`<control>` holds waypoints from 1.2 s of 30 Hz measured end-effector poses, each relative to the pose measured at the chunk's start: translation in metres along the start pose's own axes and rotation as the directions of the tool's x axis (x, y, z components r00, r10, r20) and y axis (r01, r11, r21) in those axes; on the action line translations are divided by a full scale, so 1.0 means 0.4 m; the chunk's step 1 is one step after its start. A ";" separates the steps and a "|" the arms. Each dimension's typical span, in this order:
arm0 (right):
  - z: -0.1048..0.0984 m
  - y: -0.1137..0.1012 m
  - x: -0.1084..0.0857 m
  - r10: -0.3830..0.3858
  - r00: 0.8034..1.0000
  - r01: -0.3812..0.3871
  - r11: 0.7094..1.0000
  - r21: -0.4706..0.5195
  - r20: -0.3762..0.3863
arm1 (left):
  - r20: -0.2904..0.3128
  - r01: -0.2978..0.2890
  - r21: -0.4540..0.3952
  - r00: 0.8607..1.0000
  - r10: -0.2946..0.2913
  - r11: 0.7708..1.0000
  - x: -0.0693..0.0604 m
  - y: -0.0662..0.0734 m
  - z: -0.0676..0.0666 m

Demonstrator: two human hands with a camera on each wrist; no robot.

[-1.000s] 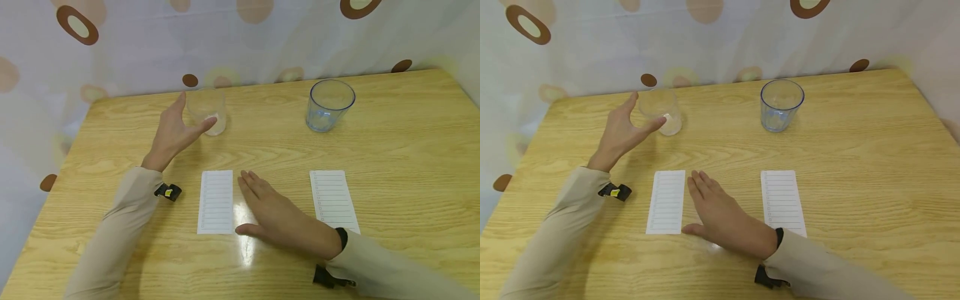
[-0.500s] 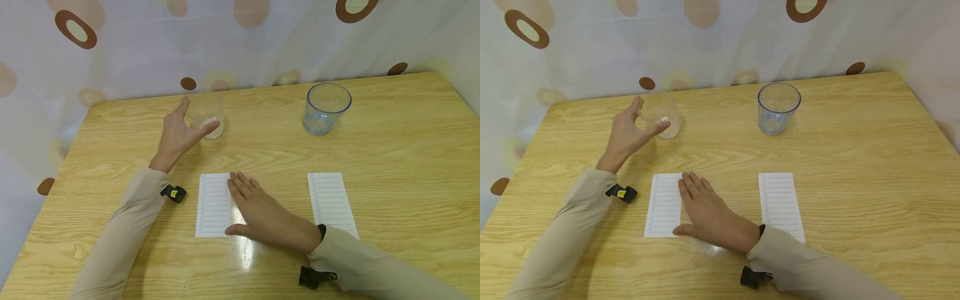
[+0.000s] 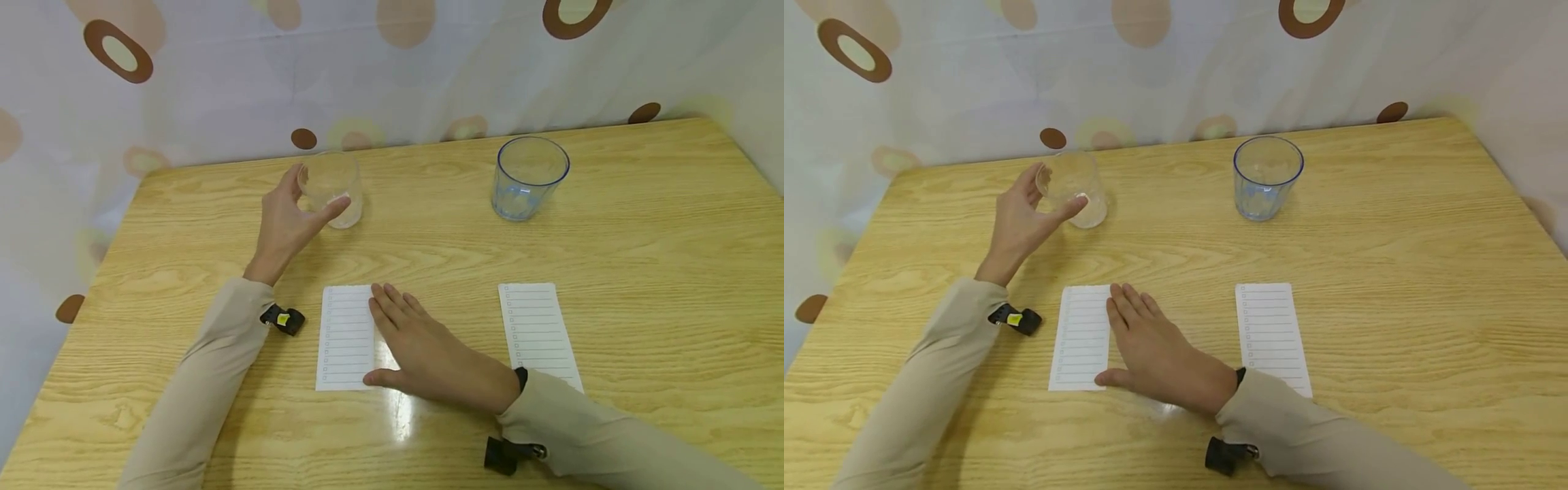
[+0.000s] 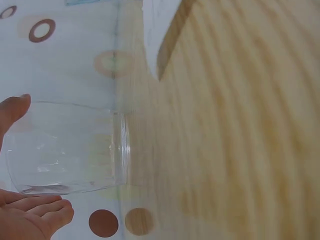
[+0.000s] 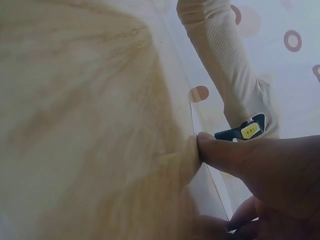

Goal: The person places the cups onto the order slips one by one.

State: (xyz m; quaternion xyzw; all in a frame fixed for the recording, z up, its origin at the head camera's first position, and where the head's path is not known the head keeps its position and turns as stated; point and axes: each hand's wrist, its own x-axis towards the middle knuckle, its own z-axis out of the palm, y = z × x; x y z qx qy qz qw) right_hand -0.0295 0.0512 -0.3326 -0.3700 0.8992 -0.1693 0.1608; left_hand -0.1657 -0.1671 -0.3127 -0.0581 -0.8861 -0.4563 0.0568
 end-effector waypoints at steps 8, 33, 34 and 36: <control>0.000 -0.001 0.001 0.003 1.000 -0.003 1.000 -0.007 -0.001 | -0.055 -0.017 -0.146 0.998 0.009 0.989 0.005 -0.006 0.006; 0.002 0.001 0.007 0.002 1.000 -0.002 0.999 -0.033 -0.002 | -0.149 -0.117 -0.395 0.987 0.062 0.911 -0.029 0.017 -0.013; 0.003 0.001 0.008 0.003 1.000 -0.004 0.999 -0.033 -0.001 | -0.146 -0.120 -0.395 0.987 0.066 0.911 -0.032 0.020 -0.014; 0.003 0.000 0.007 0.006 1.000 -0.006 1.000 -0.028 -0.001 | -0.141 -0.124 -0.396 0.987 0.073 0.910 -0.039 0.023 -0.016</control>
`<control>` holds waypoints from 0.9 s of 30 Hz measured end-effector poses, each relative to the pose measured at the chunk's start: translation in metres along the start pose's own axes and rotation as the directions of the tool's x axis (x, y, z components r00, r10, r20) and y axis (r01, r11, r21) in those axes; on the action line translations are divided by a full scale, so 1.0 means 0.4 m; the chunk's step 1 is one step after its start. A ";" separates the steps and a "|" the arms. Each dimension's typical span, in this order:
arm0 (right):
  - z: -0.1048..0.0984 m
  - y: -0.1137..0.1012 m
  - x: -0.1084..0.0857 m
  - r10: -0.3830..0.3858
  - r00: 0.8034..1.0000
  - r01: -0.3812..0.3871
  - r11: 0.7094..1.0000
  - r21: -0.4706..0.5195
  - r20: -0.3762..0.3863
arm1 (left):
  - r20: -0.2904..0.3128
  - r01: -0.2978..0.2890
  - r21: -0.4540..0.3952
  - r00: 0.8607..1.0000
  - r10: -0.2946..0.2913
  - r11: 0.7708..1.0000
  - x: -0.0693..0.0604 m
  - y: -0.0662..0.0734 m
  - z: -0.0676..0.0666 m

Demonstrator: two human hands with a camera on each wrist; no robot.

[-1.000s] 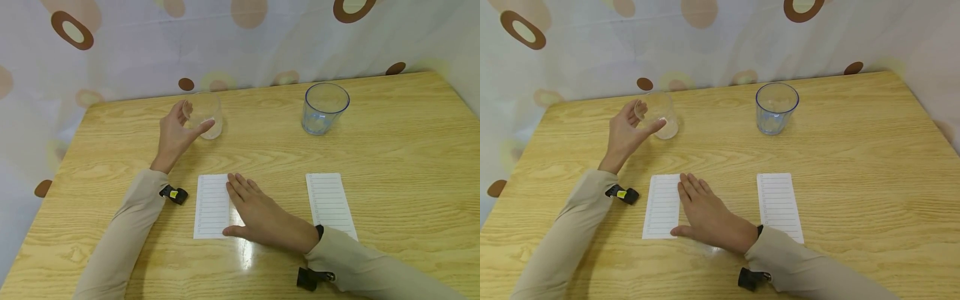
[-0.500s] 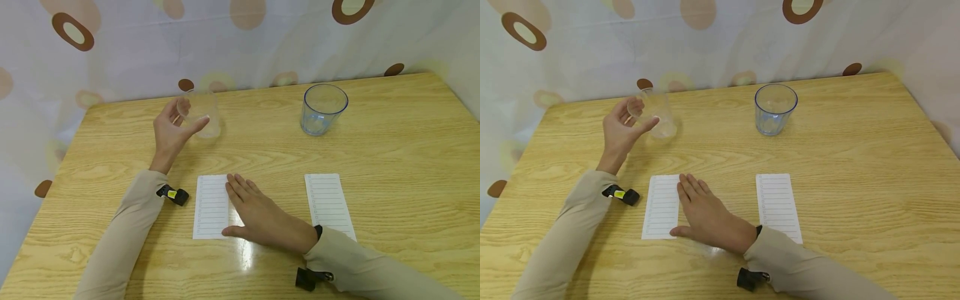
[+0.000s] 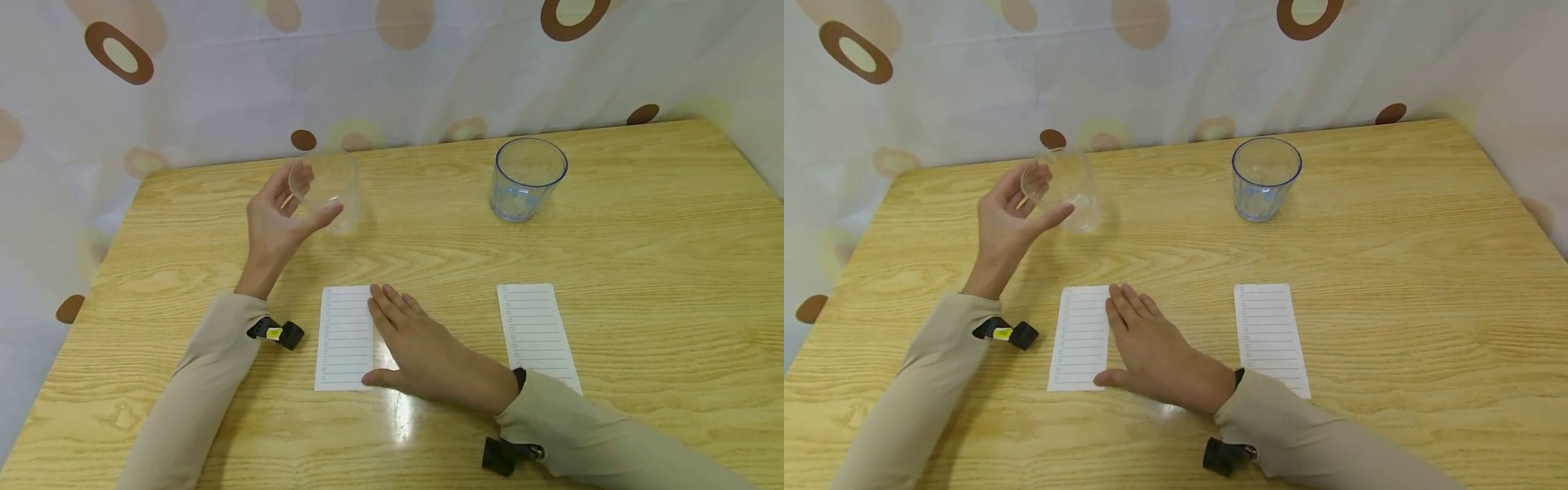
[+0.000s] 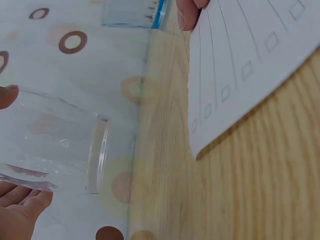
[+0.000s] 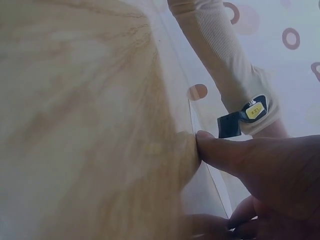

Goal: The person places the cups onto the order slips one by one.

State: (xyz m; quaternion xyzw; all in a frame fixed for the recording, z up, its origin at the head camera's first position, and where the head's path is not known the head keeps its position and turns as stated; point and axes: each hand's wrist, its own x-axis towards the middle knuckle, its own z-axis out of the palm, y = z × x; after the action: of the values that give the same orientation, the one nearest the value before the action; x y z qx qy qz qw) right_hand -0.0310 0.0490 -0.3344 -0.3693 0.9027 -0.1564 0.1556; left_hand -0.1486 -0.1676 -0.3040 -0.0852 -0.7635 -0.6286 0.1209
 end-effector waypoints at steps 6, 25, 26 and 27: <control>0.001 0.000 0.001 0.000 1.000 0.000 1.000 0.007 0.000 | 0.015 -0.011 0.010 1.000 0.011 1.000 -0.015 0.013 -0.003; 0.000 -0.003 0.004 -0.004 1.000 0.004 1.000 0.004 -0.003 | 0.054 -0.033 -0.041 0.998 0.035 0.999 -0.062 0.039 -0.012; 0.000 -0.003 0.004 -0.005 1.000 0.005 1.000 0.006 -0.006 | 0.060 -0.034 -0.041 0.998 0.036 0.999 -0.065 0.043 -0.010; 0.000 -0.003 0.003 -0.005 1.000 0.005 1.000 0.005 -0.007 | 0.064 -0.036 -0.042 0.997 0.039 0.998 -0.067 0.046 -0.009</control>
State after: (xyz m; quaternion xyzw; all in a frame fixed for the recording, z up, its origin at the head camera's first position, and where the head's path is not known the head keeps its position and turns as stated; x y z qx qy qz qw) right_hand -0.0312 0.0471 -0.3343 -0.3704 0.9020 -0.1605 0.1532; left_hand -0.1174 -0.1668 -0.2938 -0.1223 -0.7522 -0.6387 0.1060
